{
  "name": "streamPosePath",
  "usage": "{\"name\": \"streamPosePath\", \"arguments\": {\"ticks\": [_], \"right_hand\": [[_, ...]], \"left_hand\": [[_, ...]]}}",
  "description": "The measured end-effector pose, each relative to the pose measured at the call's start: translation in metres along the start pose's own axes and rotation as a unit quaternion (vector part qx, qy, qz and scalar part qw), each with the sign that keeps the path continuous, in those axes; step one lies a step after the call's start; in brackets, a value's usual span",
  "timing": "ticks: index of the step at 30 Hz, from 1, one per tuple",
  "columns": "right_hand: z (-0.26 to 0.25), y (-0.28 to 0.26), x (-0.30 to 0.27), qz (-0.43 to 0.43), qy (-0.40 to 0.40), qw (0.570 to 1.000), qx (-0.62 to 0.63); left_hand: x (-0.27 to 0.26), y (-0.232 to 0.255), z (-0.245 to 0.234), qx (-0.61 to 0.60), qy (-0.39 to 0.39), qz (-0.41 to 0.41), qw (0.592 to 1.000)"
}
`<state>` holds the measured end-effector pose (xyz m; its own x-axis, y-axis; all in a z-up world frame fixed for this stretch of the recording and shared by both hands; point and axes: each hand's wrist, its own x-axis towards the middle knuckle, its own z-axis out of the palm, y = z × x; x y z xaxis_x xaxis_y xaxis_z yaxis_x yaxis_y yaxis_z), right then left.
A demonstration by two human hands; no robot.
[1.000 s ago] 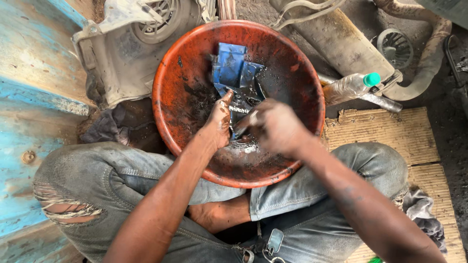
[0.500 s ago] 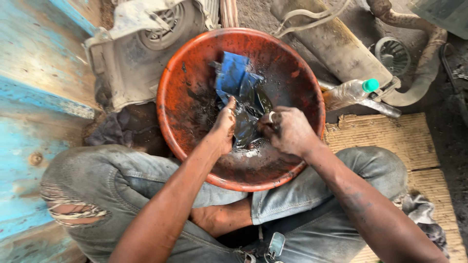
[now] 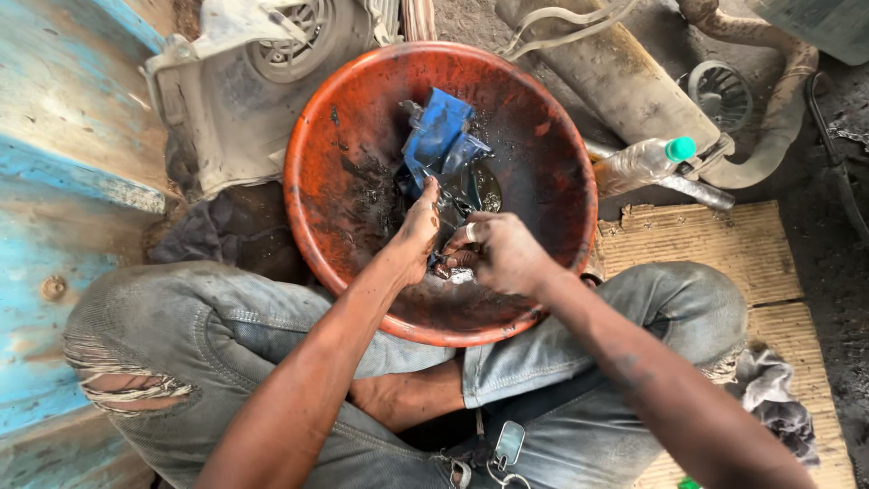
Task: The person scrubs a blue mechanical part in a red basin filled with dark liquid. They then pour a yellowish liquid from a plastic bottle onto the part and wipe it with a cloth.
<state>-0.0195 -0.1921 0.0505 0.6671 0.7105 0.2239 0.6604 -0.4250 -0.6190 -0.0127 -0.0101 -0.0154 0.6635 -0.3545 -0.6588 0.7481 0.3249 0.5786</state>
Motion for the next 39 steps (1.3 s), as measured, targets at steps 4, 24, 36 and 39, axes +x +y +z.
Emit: {"name": "streamPosePath", "arguments": {"ticks": [4, 24, 36, 39], "right_hand": [[0.002, 0.009, -0.004, 0.305, -0.068, 0.937, 0.157], [0.029, 0.001, 0.014, 0.216, 0.064, 0.956, 0.187], [0.017, 0.044, 0.007, 0.28, 0.04, 0.951, 0.126], [-0.002, 0.063, 0.012, 0.279, 0.051, 0.953, 0.103]], "left_hand": [[0.004, -0.005, -0.01, 0.018, 0.039, -0.024, 0.999], [0.033, -0.029, -0.02, 0.061, 0.013, -0.031, 0.998], [0.026, -0.026, -0.028, 0.193, -0.001, -0.004, 0.981], [0.004, -0.006, -0.04, 0.353, 0.03, 0.066, 0.933]]}}
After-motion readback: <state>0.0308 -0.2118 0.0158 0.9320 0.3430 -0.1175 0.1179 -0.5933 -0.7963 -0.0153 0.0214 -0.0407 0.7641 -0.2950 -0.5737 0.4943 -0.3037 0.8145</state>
